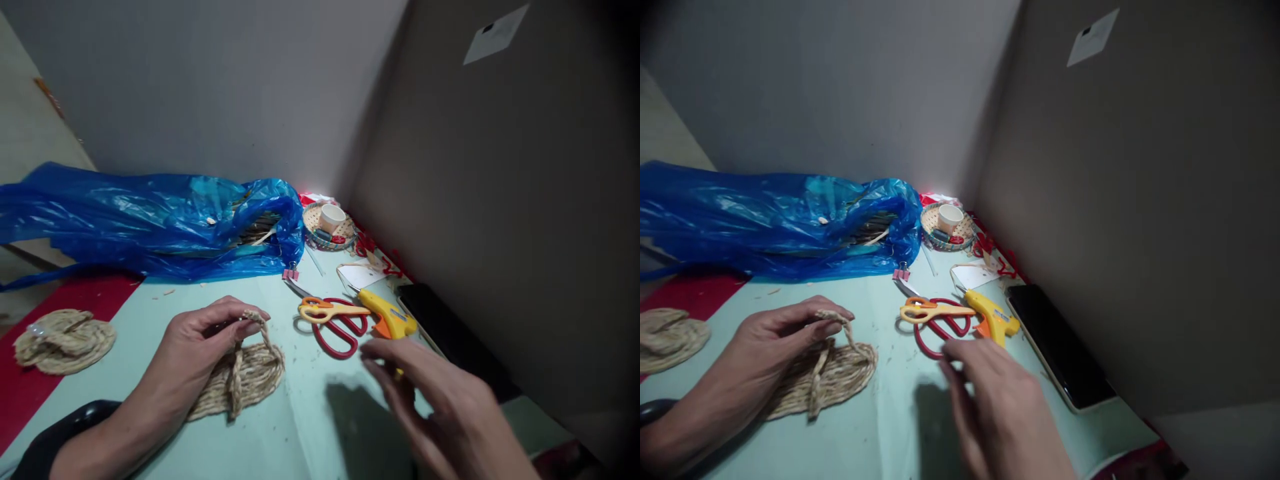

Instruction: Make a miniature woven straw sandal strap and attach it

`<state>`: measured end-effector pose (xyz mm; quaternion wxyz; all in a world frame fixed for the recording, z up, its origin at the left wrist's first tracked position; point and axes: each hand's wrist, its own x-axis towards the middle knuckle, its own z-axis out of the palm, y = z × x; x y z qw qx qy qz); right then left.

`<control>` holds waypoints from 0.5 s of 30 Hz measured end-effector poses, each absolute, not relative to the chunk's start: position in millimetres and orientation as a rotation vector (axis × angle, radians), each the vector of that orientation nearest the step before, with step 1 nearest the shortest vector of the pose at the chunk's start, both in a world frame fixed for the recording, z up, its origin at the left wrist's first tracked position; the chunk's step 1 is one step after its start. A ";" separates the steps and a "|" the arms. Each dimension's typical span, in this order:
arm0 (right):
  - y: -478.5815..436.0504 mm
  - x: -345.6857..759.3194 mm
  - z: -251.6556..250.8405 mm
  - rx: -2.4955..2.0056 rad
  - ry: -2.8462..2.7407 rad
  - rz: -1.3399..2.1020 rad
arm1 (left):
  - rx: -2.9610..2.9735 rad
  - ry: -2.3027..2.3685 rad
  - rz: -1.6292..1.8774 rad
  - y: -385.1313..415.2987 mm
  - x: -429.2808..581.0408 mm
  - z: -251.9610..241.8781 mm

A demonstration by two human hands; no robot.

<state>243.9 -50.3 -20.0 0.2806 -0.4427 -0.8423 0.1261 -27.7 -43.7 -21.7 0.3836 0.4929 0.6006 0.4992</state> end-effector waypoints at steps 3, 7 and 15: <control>-38.0 195.1 -13.6 -1.023 -2.250 0.647 | 1.227 1.498 1.236 -48.4 -29.9 -23.7; -15.7 155.0 -11.3 -0.988 -2.361 0.989 | 1.241 1.435 1.203 -52.9 -36.5 -28.9; -3.8 145.9 -28.2 -0.763 -2.361 1.134 | 1.275 1.824 1.125 -54.6 -87.6 -22.4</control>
